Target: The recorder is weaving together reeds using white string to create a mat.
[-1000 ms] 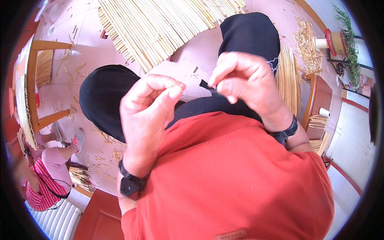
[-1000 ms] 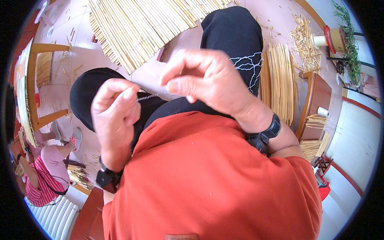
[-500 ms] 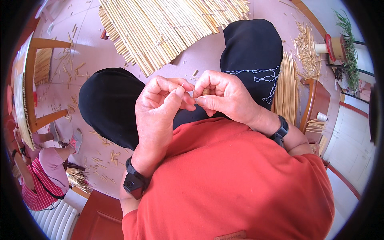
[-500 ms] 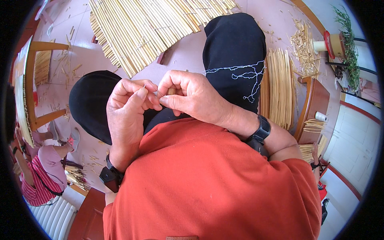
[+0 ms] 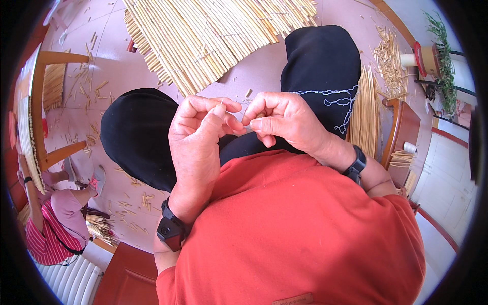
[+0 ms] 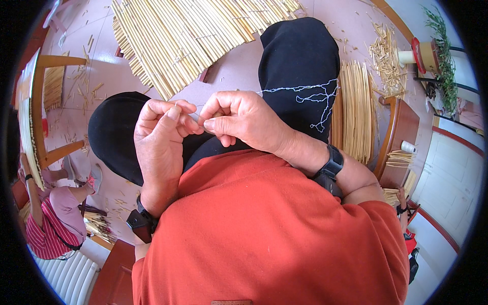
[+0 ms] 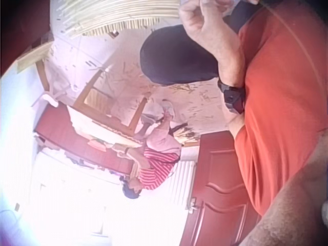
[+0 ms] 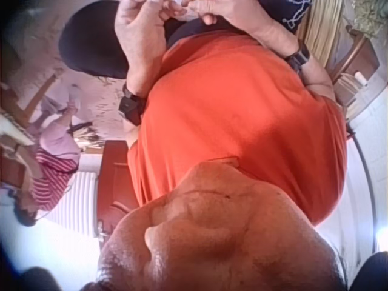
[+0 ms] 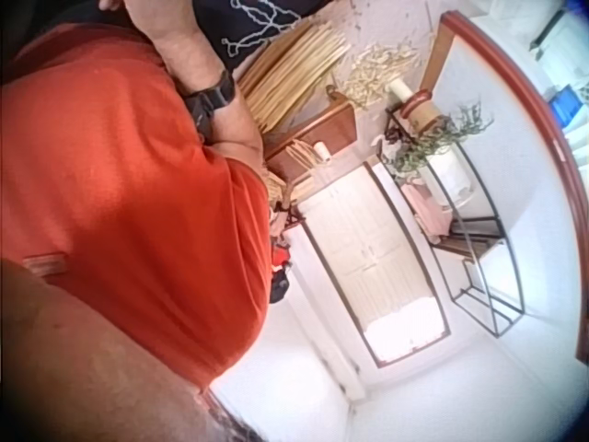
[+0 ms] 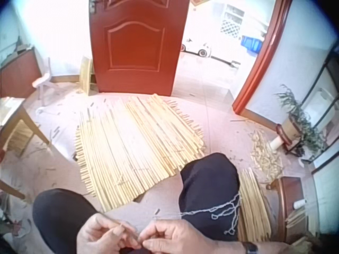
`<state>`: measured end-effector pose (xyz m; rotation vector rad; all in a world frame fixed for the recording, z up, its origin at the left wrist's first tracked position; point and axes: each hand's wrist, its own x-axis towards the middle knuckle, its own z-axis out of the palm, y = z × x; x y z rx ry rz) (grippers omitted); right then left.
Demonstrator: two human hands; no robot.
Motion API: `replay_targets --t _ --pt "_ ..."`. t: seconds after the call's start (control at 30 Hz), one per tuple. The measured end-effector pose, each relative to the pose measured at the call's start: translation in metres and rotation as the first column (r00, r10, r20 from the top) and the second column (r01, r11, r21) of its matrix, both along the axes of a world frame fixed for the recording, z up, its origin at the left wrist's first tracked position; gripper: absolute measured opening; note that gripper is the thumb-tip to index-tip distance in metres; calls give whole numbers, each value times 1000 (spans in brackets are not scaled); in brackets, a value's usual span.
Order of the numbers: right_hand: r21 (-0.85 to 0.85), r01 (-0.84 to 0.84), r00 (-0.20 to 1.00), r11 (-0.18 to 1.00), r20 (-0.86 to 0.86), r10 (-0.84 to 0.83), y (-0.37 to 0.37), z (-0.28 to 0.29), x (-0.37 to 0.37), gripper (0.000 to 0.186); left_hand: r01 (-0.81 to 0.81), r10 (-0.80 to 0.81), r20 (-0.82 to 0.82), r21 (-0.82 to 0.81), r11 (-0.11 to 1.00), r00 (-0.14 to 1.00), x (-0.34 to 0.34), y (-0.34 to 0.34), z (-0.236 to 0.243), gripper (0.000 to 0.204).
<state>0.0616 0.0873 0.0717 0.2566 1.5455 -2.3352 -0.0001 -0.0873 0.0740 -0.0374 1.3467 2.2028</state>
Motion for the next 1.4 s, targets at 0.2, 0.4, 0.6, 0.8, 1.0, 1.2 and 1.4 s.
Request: replay_targets --t 0.2,0.4,0.6,0.8,1.0,1.2,1.4 --pt "-47 11 1000 999 16 -10 2 -3 2 12 4 -6 58 47 999 998 -1 0 -1 6" --pt "-96 27 998 995 51 -22 4 -3 4 14 4 -10 91 60 998 996 0 0 0 7" --pt "-241 63 994 969 106 -39 5 -5 7 15 0 -11 132 87 996 991 1 0 1 7" --pt "-290 71 993 954 111 -40 5 -8 8 15 7 -24 140 123 992 990 2 -1 0 7" --pt "-104 170 985 980 51 -165 7 -9 5 12 56 -72 76 193 980 995 3 -2 -3 6" --pt "-222 244 969 944 87 -230 19 -1 0 10 99 -103 29 118 988 994 7 0 -1 7" --pt "-110 94 988 989 136 -79 16 -5 1 10 75 -88 78 154 985 993 5 0 -1 6"
